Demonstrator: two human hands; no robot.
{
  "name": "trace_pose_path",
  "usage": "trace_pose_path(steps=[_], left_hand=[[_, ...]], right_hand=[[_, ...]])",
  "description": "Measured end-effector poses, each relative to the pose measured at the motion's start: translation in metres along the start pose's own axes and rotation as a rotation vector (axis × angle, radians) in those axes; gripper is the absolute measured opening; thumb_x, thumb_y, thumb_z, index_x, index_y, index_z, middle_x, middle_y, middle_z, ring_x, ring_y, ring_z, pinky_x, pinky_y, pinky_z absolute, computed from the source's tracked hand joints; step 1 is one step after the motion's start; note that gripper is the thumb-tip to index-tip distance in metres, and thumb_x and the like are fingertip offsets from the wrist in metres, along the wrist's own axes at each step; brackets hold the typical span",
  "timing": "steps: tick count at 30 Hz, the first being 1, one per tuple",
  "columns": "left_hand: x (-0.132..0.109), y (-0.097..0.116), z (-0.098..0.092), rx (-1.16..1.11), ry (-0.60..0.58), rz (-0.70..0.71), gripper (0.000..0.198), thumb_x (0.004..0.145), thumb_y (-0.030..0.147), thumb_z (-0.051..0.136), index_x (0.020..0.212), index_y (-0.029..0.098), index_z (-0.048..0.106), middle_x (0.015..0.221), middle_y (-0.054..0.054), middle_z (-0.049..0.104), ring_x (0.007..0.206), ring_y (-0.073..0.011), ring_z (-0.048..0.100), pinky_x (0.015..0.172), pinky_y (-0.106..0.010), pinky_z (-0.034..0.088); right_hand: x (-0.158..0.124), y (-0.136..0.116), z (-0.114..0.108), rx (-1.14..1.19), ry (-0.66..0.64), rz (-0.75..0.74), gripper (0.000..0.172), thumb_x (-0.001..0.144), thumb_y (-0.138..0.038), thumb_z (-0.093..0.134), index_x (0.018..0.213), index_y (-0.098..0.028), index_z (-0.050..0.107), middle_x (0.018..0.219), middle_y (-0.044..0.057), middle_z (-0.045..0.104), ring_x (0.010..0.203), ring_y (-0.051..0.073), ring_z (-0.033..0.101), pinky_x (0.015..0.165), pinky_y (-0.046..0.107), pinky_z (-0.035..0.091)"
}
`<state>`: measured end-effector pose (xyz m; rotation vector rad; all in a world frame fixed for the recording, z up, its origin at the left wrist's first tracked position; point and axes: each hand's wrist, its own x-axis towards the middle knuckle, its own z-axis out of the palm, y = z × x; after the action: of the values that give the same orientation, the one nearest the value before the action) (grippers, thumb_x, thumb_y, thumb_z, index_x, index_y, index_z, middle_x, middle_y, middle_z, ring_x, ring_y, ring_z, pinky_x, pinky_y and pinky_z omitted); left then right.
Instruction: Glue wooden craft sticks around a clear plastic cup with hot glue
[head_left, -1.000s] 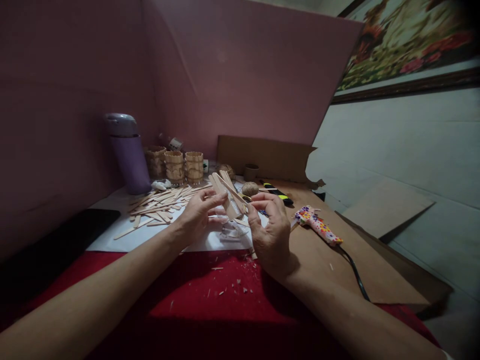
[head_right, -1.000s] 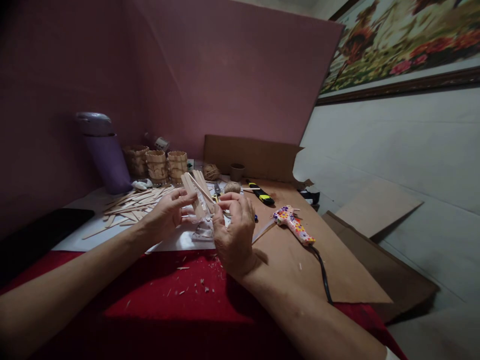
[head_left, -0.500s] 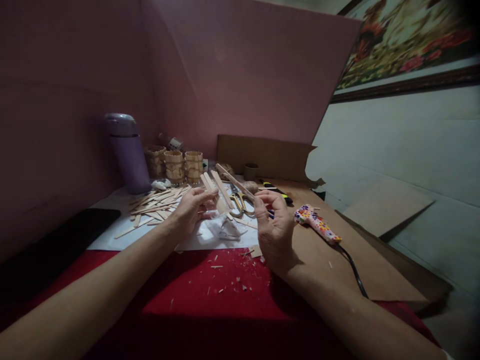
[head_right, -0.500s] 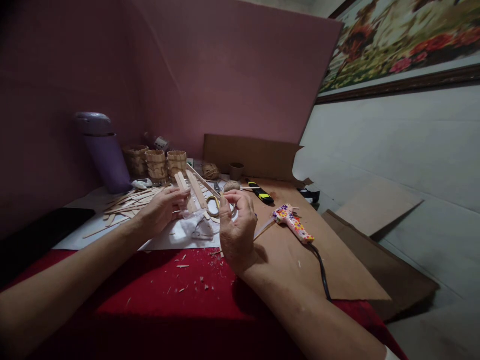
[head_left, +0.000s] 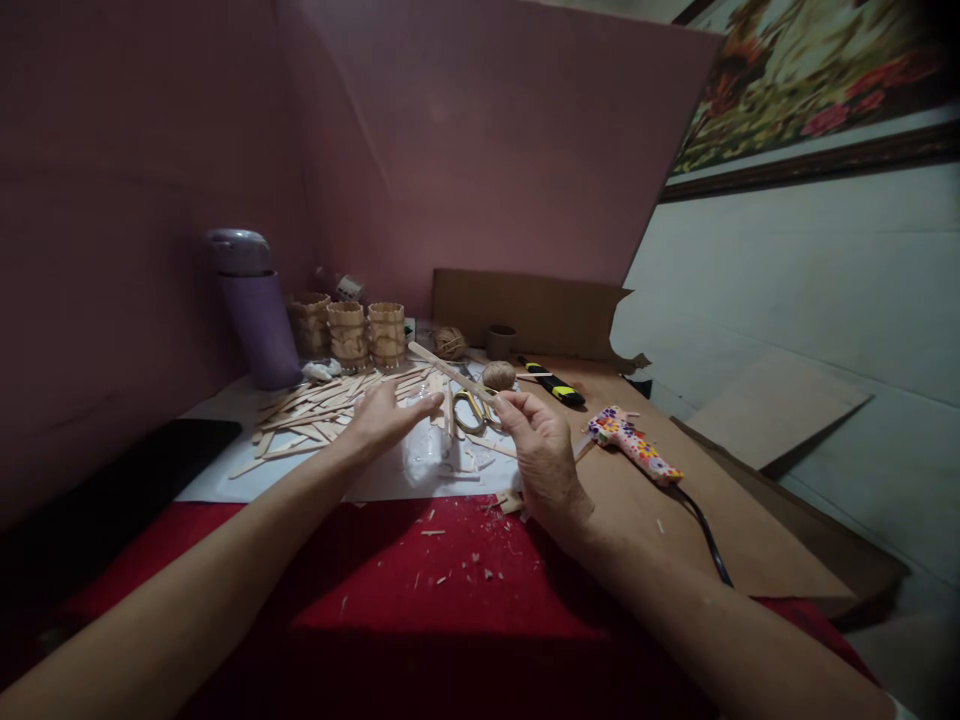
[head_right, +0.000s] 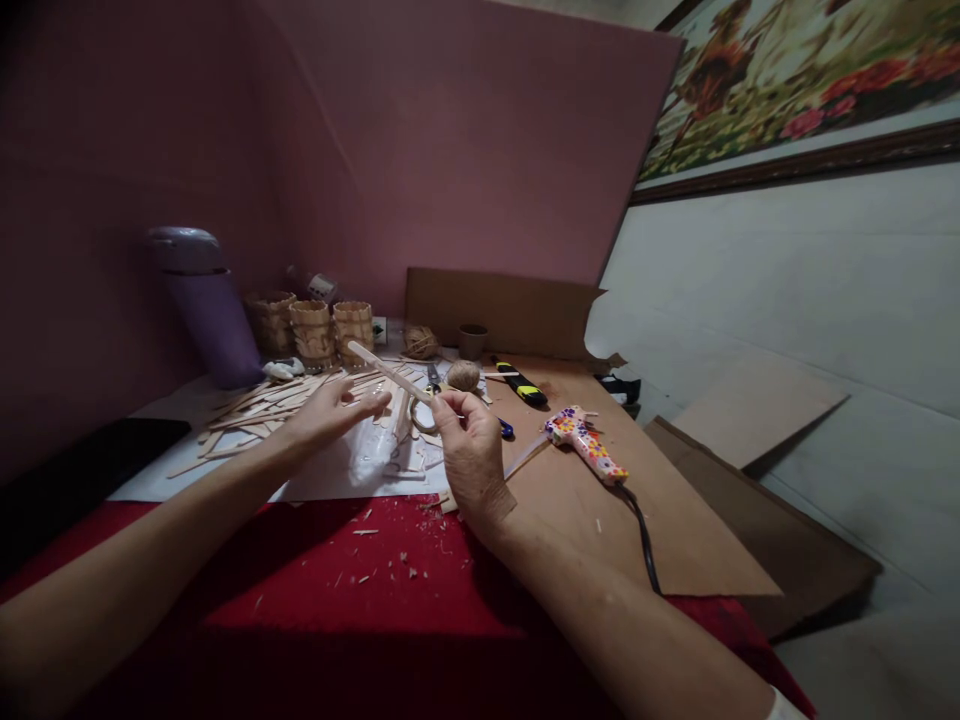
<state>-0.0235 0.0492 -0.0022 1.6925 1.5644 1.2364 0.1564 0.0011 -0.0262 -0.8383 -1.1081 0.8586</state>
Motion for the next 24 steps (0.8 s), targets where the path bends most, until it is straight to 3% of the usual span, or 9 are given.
trace_pose_path(steps=[2, 4, 6, 8, 10, 13, 17, 19, 24], left_hand=[[-0.001, 0.002, -0.003, -0.034, 0.157, 0.112, 0.041, 0.057, 0.040, 0.084, 0.086, 0.017, 0.069, 0.100, -0.013, 0.067, 0.110, -0.0345, 0.055, 0.086, -0.037, 0.045], [-0.002, 0.005, -0.005, -0.204, 0.181, 0.239, 0.039, 0.060, 0.036, 0.083, 0.092, 0.017, 0.071, 0.100, -0.010, 0.067, 0.105, -0.0284, 0.058, 0.085, -0.033, 0.045], [-0.006, 0.010, -0.007, -0.438, 0.018, 0.300, 0.031, 0.069, 0.035, 0.079, 0.093, 0.017, 0.072, 0.090, -0.007, 0.068, 0.085, -0.0197, 0.061, 0.073, -0.027, 0.046], [-0.011, 0.014, -0.006, -0.623, -0.197, 0.264, 0.026, 0.074, 0.035, 0.077, 0.088, 0.015, 0.073, 0.080, -0.005, 0.068, 0.066, -0.0135, 0.057, 0.057, -0.023, 0.043], [-0.017, 0.018, -0.003, -0.701, -0.317, 0.196, 0.027, 0.074, 0.038, 0.078, 0.078, 0.012, 0.073, 0.073, -0.006, 0.068, 0.055, -0.0113, 0.055, 0.047, -0.022, 0.040], [-0.023, 0.022, 0.001, -0.715, -0.369, 0.127, 0.035, 0.073, 0.043, 0.078, 0.066, 0.010, 0.071, 0.067, -0.009, 0.069, 0.050, -0.0135, 0.059, 0.043, -0.024, 0.044], [-0.027, 0.023, 0.002, -0.687, -0.330, 0.124, 0.036, 0.072, 0.044, 0.079, 0.063, 0.010, 0.071, 0.062, -0.009, 0.069, 0.046, -0.0149, 0.062, 0.043, -0.025, 0.050], [-0.028, 0.024, 0.003, -0.647, -0.327, 0.159, 0.036, 0.073, 0.045, 0.078, 0.063, 0.010, 0.071, 0.059, -0.009, 0.068, 0.044, -0.0148, 0.061, 0.042, -0.025, 0.051], [-0.032, 0.025, 0.005, -0.595, -0.323, 0.227, 0.034, 0.072, 0.044, 0.078, 0.060, 0.012, 0.071, 0.056, -0.008, 0.067, 0.043, -0.0153, 0.061, 0.042, -0.025, 0.052]], right_hand=[[-0.001, 0.000, 0.000, -0.013, -0.009, -0.011, 0.027, 0.076, -0.042, 0.070, 0.083, -0.017, 0.064, 0.074, -0.001, 0.062, 0.067, 0.013, 0.053, 0.064, 0.028, 0.043], [-0.001, -0.001, 0.000, -0.025, -0.023, -0.025, 0.026, 0.078, -0.042, 0.068, 0.084, -0.017, 0.064, 0.075, 0.000, 0.063, 0.068, 0.013, 0.055, 0.065, 0.028, 0.046], [-0.002, -0.001, 0.000, -0.035, -0.034, -0.032, 0.025, 0.079, -0.042, 0.067, 0.084, -0.018, 0.064, 0.075, 0.000, 0.064, 0.068, 0.013, 0.056, 0.066, 0.028, 0.047], [-0.003, -0.002, 0.001, -0.037, -0.052, -0.019, 0.025, 0.079, -0.042, 0.066, 0.084, -0.018, 0.063, 0.074, 0.000, 0.064, 0.066, 0.013, 0.056, 0.064, 0.028, 0.047], [-0.003, -0.002, 0.001, -0.051, -0.087, -0.001, 0.025, 0.080, -0.043, 0.066, 0.086, -0.019, 0.063, 0.073, 0.000, 0.064, 0.064, 0.014, 0.055, 0.061, 0.028, 0.047], [-0.004, -0.003, 0.000, -0.210, -0.117, -0.099, 0.022, 0.083, -0.041, 0.062, 0.085, -0.019, 0.064, 0.075, 0.001, 0.064, 0.066, 0.015, 0.055, 0.062, 0.030, 0.047], [-0.008, -0.007, -0.001, -0.531, -0.094, -0.466, 0.016, 0.089, -0.031, 0.059, 0.090, -0.019, 0.068, 0.097, 0.008, 0.067, 0.092, 0.021, 0.060, 0.083, 0.038, 0.048], [-0.010, -0.009, -0.001, -0.618, -0.096, -0.585, 0.012, 0.089, -0.029, 0.061, 0.088, -0.020, 0.067, 0.096, 0.008, 0.068, 0.094, 0.022, 0.060, 0.086, 0.040, 0.047], [-0.011, -0.007, -0.003, -0.673, -0.130, -0.549, 0.015, 0.092, -0.029, 0.061, 0.079, -0.021, 0.064, 0.078, 0.002, 0.065, 0.078, 0.019, 0.059, 0.074, 0.033, 0.046]])
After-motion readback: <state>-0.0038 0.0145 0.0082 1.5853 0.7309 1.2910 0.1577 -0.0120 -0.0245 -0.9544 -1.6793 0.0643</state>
